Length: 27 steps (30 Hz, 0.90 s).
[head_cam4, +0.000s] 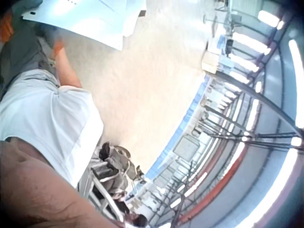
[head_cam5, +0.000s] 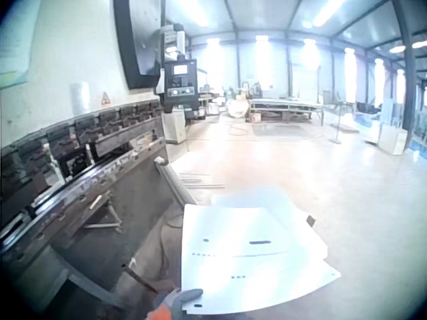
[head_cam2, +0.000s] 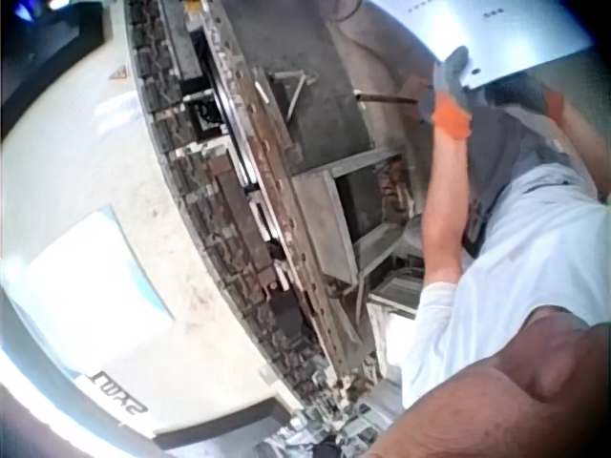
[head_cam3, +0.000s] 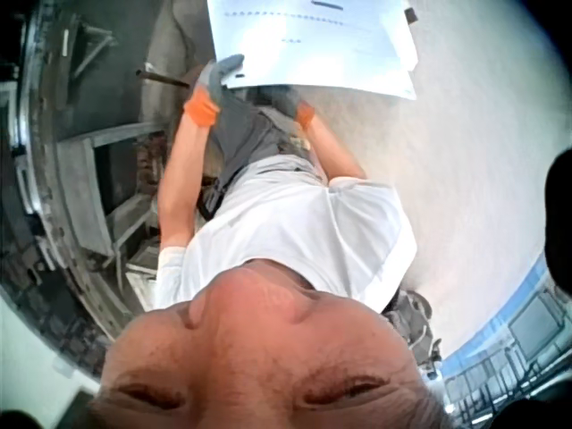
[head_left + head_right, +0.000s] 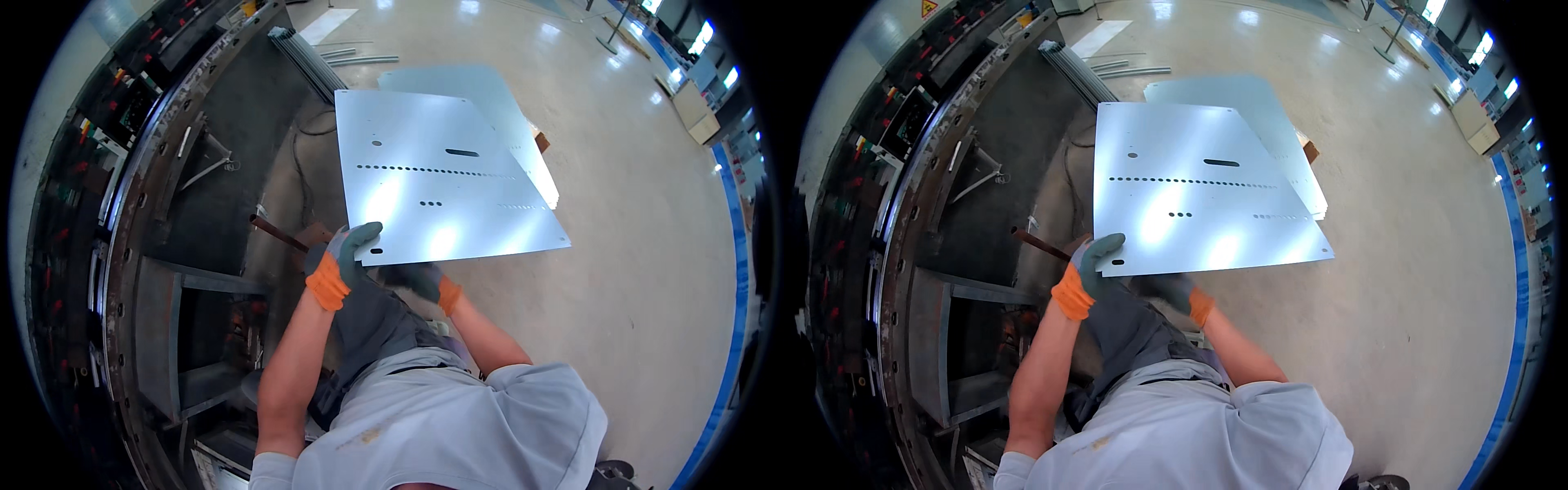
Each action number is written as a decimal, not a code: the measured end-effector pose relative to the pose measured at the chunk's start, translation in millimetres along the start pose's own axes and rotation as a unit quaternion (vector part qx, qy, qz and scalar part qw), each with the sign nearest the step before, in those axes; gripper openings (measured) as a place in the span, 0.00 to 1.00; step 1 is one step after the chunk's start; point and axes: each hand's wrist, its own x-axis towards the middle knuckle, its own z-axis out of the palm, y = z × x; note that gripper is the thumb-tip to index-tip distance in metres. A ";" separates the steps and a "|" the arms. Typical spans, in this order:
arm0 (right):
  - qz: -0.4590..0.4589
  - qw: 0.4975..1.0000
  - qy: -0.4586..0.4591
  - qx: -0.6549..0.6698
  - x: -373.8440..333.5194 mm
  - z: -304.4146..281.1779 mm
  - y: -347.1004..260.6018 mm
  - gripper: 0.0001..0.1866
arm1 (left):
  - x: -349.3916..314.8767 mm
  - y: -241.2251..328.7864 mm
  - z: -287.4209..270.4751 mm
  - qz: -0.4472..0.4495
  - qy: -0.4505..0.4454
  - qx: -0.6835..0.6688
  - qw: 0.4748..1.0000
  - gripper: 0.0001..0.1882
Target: The person repeatedly picks up perforated metal sheets, places them into a press brake, and bends them. They flip the sheets over and reposition them multiple times to bend different edges. Finished pieces are stacked on a nearby cart.
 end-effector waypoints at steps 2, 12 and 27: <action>-0.051 0.945 0.202 0.251 43.7 -76.8 -1.8 0.22 | -16.2 48.2 12.3 -0.034 0.003 -0.074 0.997 0.14; -0.026 0.935 0.353 -0.024 20.9 -139.2 -11.2 0.22 | -108.6 86.5 -11.4 0.330 -0.102 0.210 0.915 0.17; 0.081 0.975 0.078 -0.193 227.7 134.7 169.3 0.22 | -480.9 43.5 -43.5 0.288 0.303 0.481 0.771 0.18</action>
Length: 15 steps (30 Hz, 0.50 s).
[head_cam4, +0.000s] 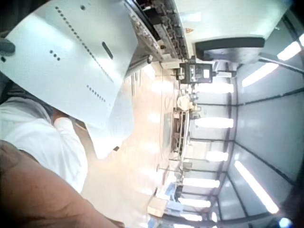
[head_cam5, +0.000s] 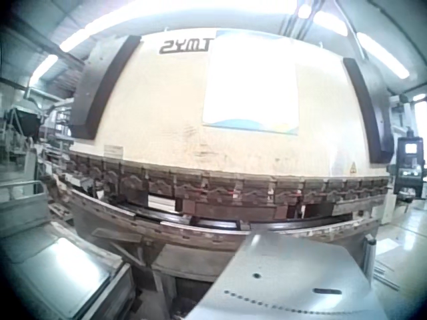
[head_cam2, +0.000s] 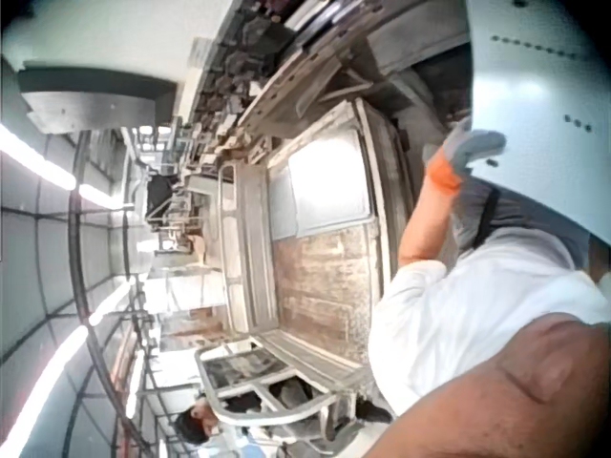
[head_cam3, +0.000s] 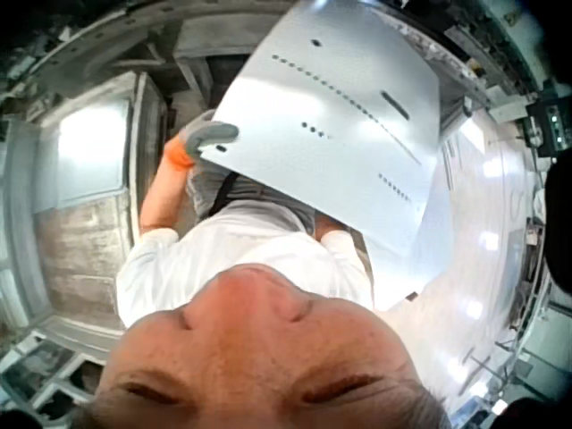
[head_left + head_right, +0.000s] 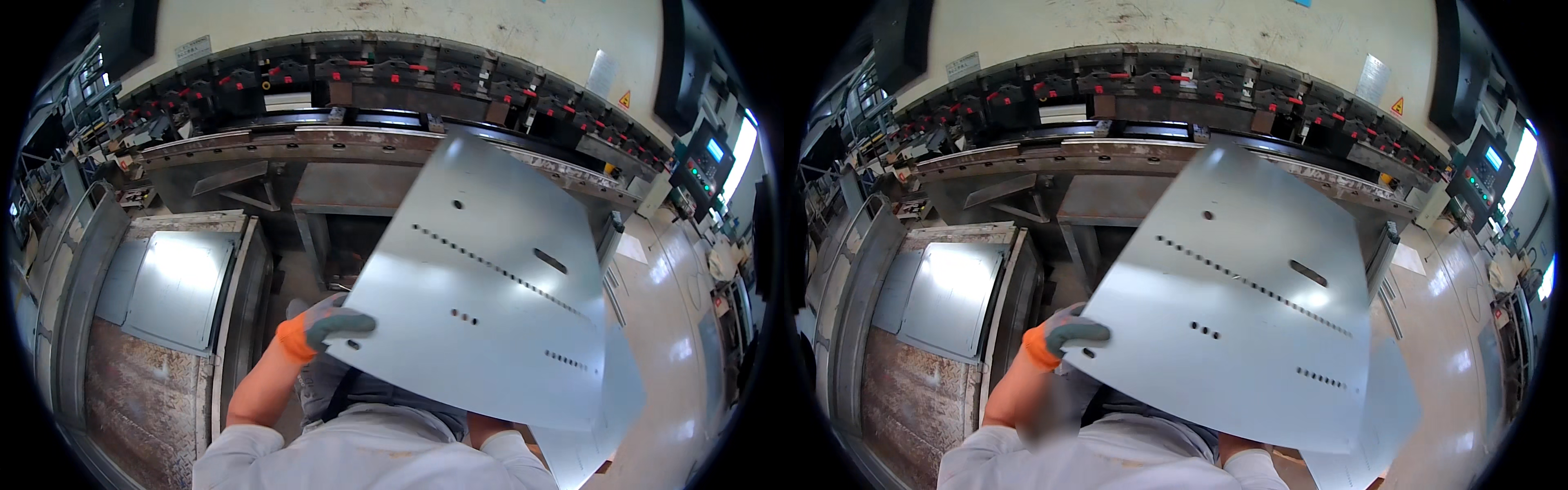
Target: The person repeatedly picks up perforated metal sheets, places them into a press brake, and bends them. They flip the sheets over and reposition them multiple times to bend different edges. Finished pieces are stacked on a nearby cart.
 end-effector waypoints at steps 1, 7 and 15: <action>0.008 1.000 -0.012 -0.008 4.5 22.1 9.9 0.22 | -21.5 1.1 -10.3 0.005 0.021 0.059 0.998 0.16; 0.052 0.996 -0.047 -0.059 22.5 77.7 56.3 0.22 | -89.5 42.4 -34.9 -0.295 0.191 -0.121 0.928 0.10; 0.117 0.986 -0.076 -0.096 28.0 118.8 117.8 0.22 | -167.9 -37.5 -57.3 -0.220 0.228 0.078 0.945 0.10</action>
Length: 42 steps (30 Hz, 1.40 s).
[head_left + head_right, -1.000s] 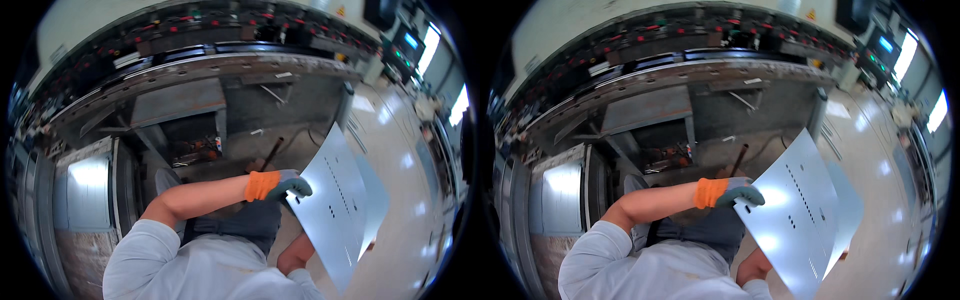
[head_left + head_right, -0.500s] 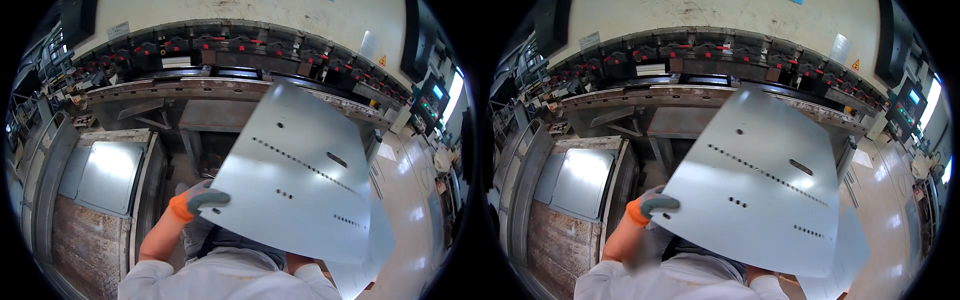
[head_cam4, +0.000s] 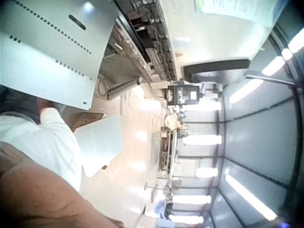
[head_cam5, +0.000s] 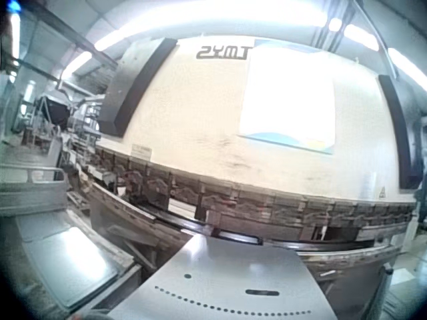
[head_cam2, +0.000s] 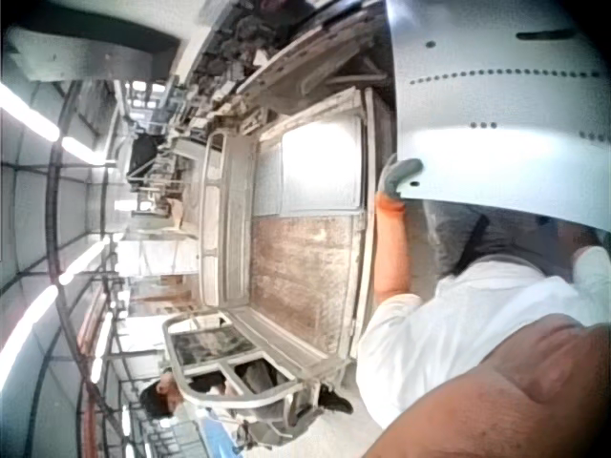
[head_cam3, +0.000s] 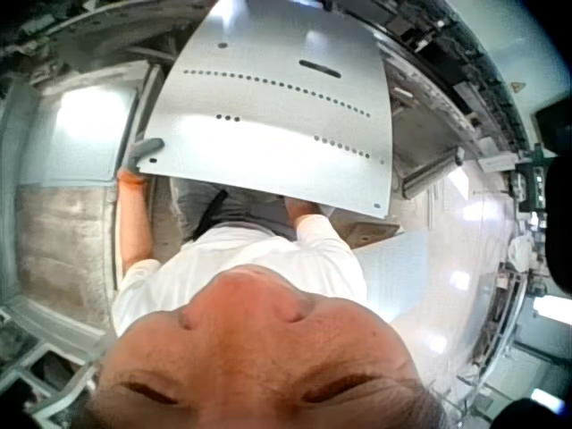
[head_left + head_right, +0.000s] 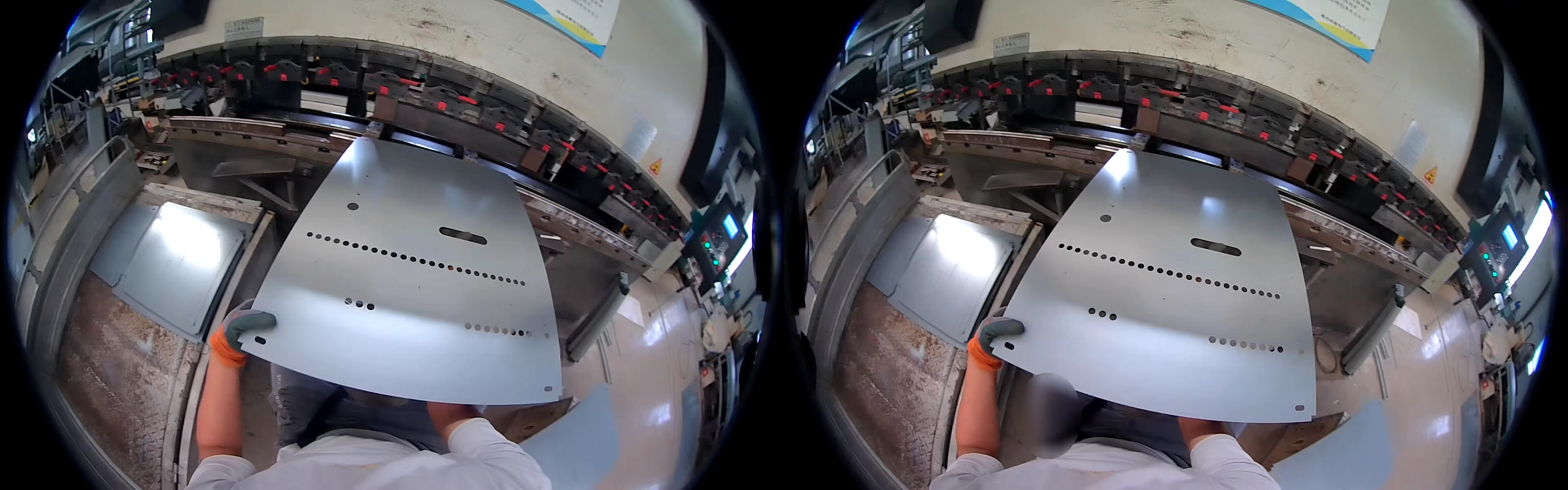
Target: The person repeatedly picks up perforated metal sheets, places them into a press brake, and bends them. They flip the sheets over and reposition them multiple times to bend different edges. Finished pieces are stacked on a nearby cart.
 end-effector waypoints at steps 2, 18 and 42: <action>0.013 1.000 -0.007 0.010 11.7 8.3 7.0 0.22 | 9.1 -22.5 -6.1 -0.075 0.014 -0.039 0.996 0.12; 0.047 0.995 -0.067 0.065 23.5 16.8 35.9 0.22 | 68.6 50.5 96.9 -0.175 0.187 -0.592 0.764 0.41; -0.461 0.859 -0.073 -0.210 -232.8 -76.2 -131.3 0.19 | 79.8 24.4 116.0 -0.296 0.265 -0.568 0.721 0.19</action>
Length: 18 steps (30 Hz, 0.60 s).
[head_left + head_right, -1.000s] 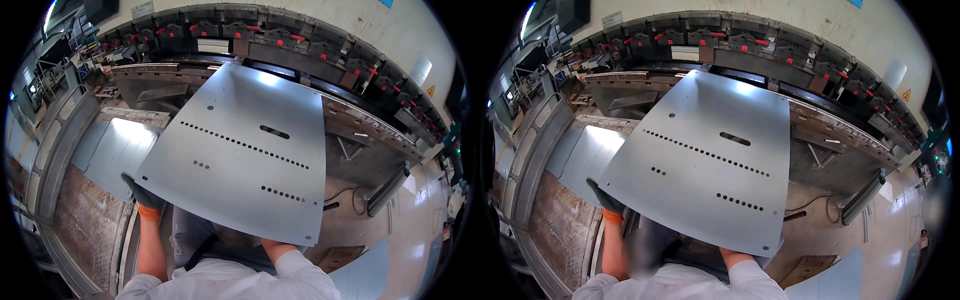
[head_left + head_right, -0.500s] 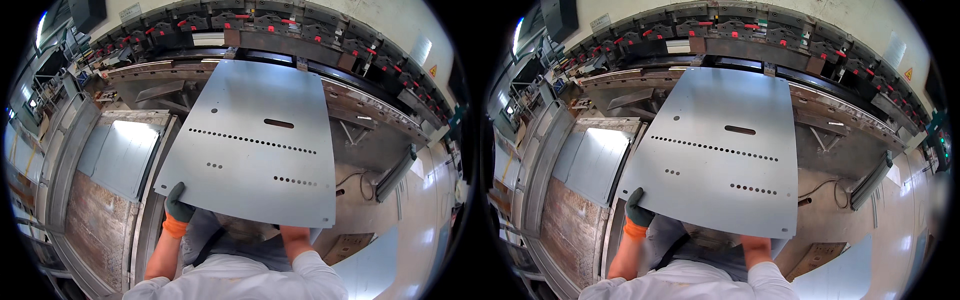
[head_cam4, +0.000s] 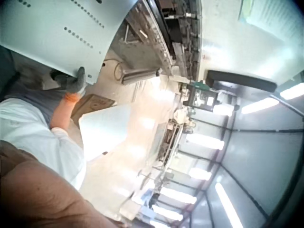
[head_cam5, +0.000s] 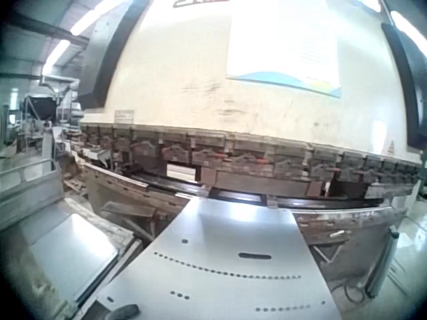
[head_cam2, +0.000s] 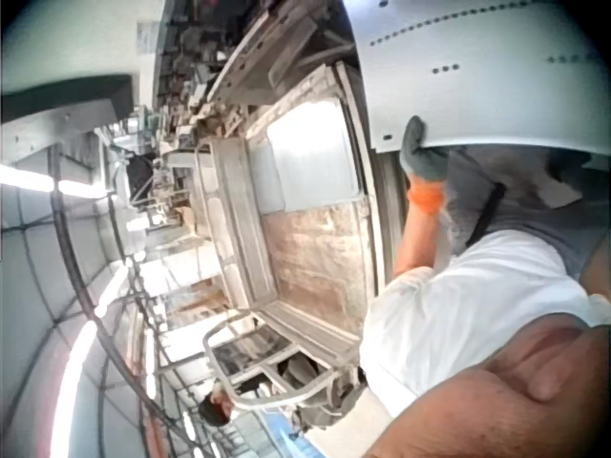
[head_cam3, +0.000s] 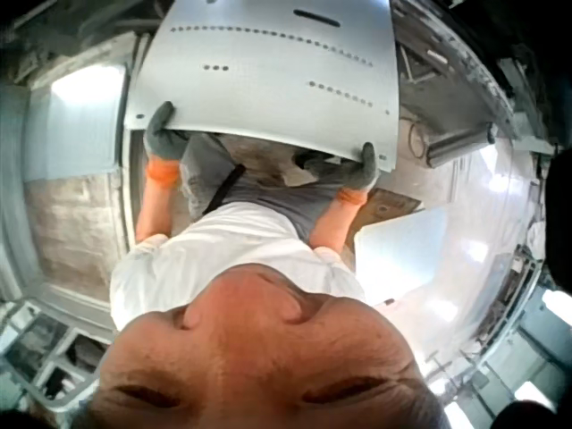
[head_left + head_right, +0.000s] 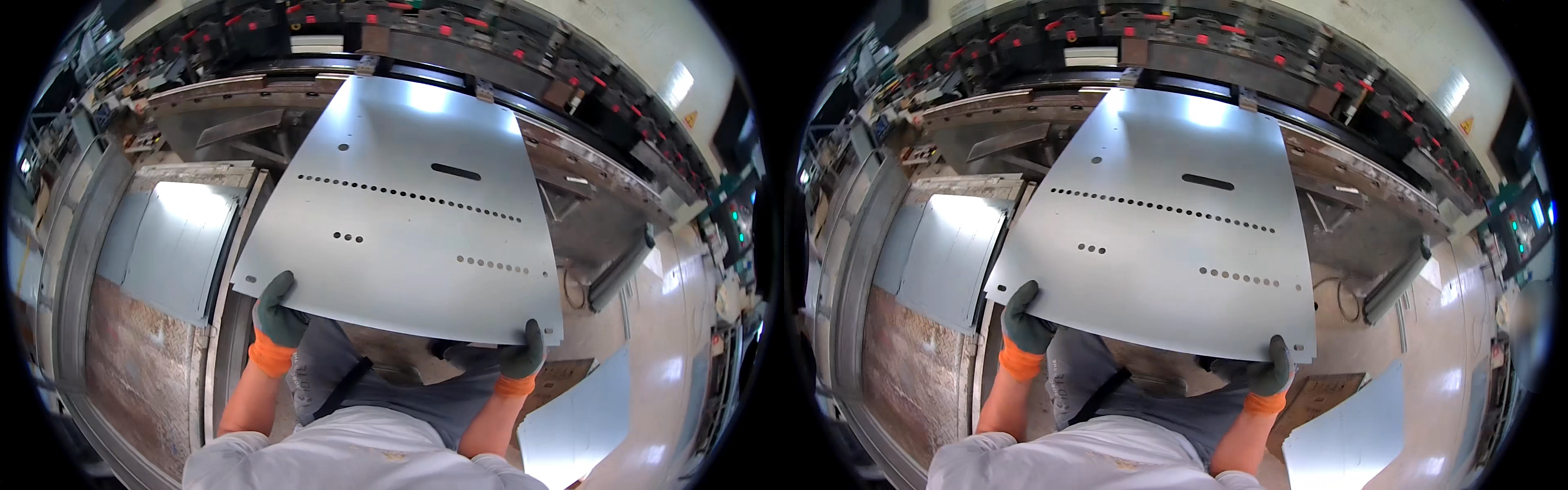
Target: The person repeatedly picks up perforated metal sheets, places them into a press brake, and bends them. They flip the sheets over and reposition them multiple times to bend different edges. Finished pieces are stacked on a nearby cart.
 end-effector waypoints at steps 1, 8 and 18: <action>-0.162 0.963 0.032 -0.212 0.5 2.7 7.6 0.16 | 2.7 0.2 -4.8 0.003 0.003 0.010 1.000 0.19; -0.120 0.971 0.050 -0.200 12.4 7.8 -10.9 0.12 | 10.0 -3.2 -25.9 0.058 -0.061 0.122 0.989 0.19; 0.082 0.983 0.155 0.050 11.7 22.9 -14.5 0.16 | 9.5 2.5 -5.3 0.127 -0.060 0.190 0.972 0.16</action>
